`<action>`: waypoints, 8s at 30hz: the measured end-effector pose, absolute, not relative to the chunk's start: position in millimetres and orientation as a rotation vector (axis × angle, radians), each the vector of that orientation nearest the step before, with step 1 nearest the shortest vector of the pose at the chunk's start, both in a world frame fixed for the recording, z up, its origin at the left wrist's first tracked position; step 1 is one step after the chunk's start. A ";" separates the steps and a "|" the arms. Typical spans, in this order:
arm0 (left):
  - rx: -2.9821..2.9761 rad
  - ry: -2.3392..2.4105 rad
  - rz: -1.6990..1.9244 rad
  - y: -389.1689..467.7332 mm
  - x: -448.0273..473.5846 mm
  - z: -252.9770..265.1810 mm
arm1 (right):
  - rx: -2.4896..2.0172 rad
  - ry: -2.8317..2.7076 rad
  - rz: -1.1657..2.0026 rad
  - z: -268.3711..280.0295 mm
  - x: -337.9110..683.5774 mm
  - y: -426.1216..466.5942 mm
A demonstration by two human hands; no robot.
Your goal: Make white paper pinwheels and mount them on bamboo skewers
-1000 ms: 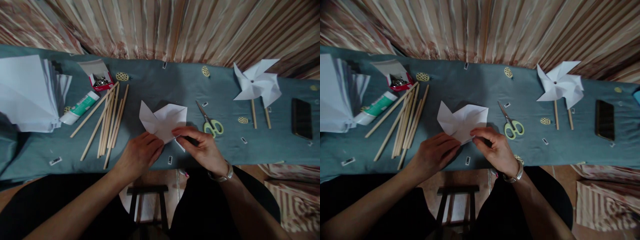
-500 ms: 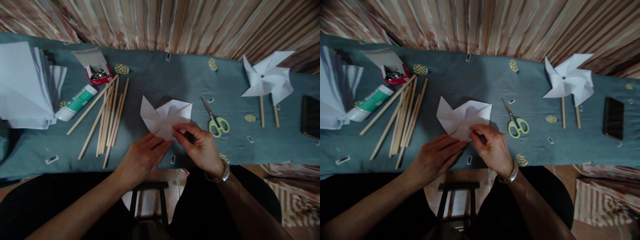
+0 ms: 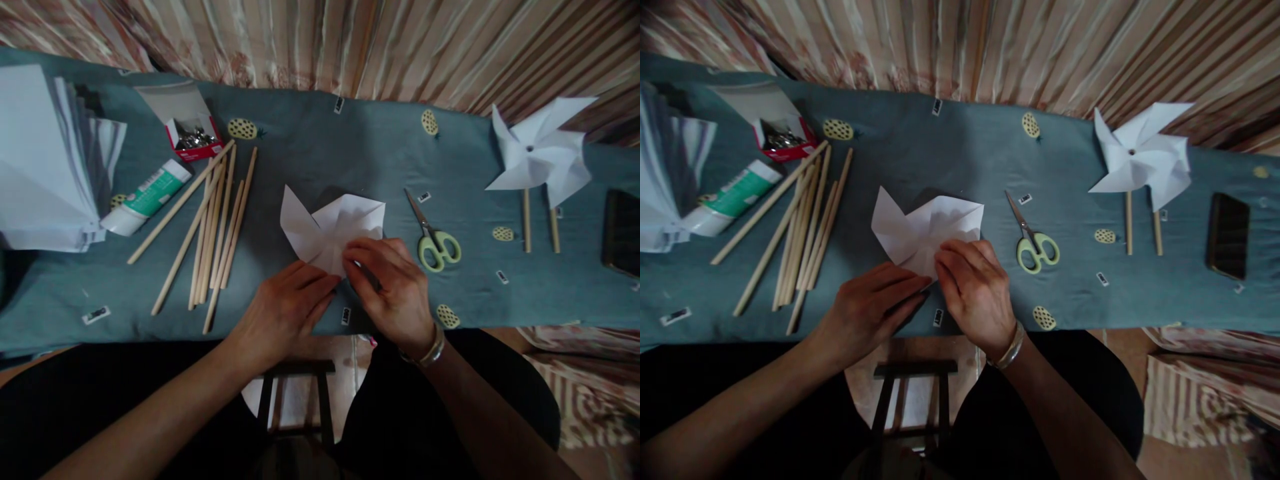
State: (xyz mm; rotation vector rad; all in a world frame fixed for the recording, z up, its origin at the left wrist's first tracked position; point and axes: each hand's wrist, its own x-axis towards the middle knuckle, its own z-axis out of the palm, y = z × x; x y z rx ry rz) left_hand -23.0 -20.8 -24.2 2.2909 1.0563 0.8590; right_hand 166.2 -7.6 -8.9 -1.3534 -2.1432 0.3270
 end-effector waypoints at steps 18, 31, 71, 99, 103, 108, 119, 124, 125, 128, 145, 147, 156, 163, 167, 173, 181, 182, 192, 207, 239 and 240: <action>2.376 1.065 0.833 -22.8 -22.1 -22.2 | -1.311 -2.184 0.310 -12.2 165.6 -12.9; 2.185 1.085 0.909 -21.4 -19.5 -23.9 | -1.357 -2.153 0.323 -13.9 160.0 -7.2; 2.168 1.137 0.873 -21.3 -18.8 -22.4 | -1.334 -2.274 0.192 -27.7 155.4 -8.1; 2.387 1.163 0.705 -22.5 -19.6 -16.0 | -1.313 -2.141 0.359 -12.3 165.2 5.6; 2.419 1.166 0.703 -21.5 -20.7 -17.0 | -1.433 -2.091 0.249 -11.0 179.9 33.4; 2.439 1.163 0.694 -20.8 -21.4 -14.5 | -1.497 -2.267 0.208 -16.7 178.4 58.1; 2.623 1.186 0.831 -4.1 -41.0 -13.2 | -1.605 -1.986 0.279 -6.5 202.0 41.5; 2.626 1.294 0.824 11.3 -52.9 -17.2 | -1.716 -1.888 0.433 0.9 204.3 10.2; 2.618 1.308 0.821 14.1 -54.8 -17.1 | -1.726 -1.883 0.473 2.5 203.7 4.1; 2.623 1.332 0.834 19.1 -57.2 -13.9 | -1.743 -1.885 0.603 6.7 201.1 -10.8; 2.747 0.967 0.582 -20.9 -22.9 -7.4 | -1.243 -2.249 0.389 7.3 202.0 -30.4; 2.757 0.961 0.614 -21.9 -22.5 -7.4 | -1.236 -2.272 0.402 4.7 201.4 -30.4; 2.661 0.995 0.720 -22.2 -24.3 -7.2 | -1.221 -2.309 0.490 4.8 201.0 -28.5; 2.590 1.021 0.701 -24.2 -26.6 -7.5 | -1.296 -2.105 0.756 8.6 199.3 -26.5; 2.591 1.010 0.687 -25.4 -26.4 -8.4 | -1.292 -2.106 0.717 9.5 196.3 -24.6; 2.560 1.031 0.735 -25.5 -25.4 -10.2 | -1.308 -2.024 0.676 5.3 187.4 -20.2; 2.439 1.094 0.785 -28.0 -25.9 -14.3 | -1.373 -2.023 0.590 -0.4 179.1 -14.3; 2.428 1.101 0.788 -28.8 -26.0 -14.3 | -1.377 -2.025 0.582 -1.2 178.2 -13.8; 2.513 1.005 0.769 -32.8 -28.6 -16.1 | -1.429 -2.076 0.462 -6.9 168.1 -10.7; 2.478 1.071 0.795 -32.9 -27.2 -19.8 | -1.456 -2.047 0.426 -13.4 159.7 -10.2; 2.430 1.133 0.833 -32.6 -28.0 -21.0 | -1.359 -2.168 0.248 -13.1 158.0 -17.0; 2.427 1.135 0.829 -32.6 -28.1 -21.1 | -1.356 -2.175 0.240 -13.0 158.1 -17.2</action>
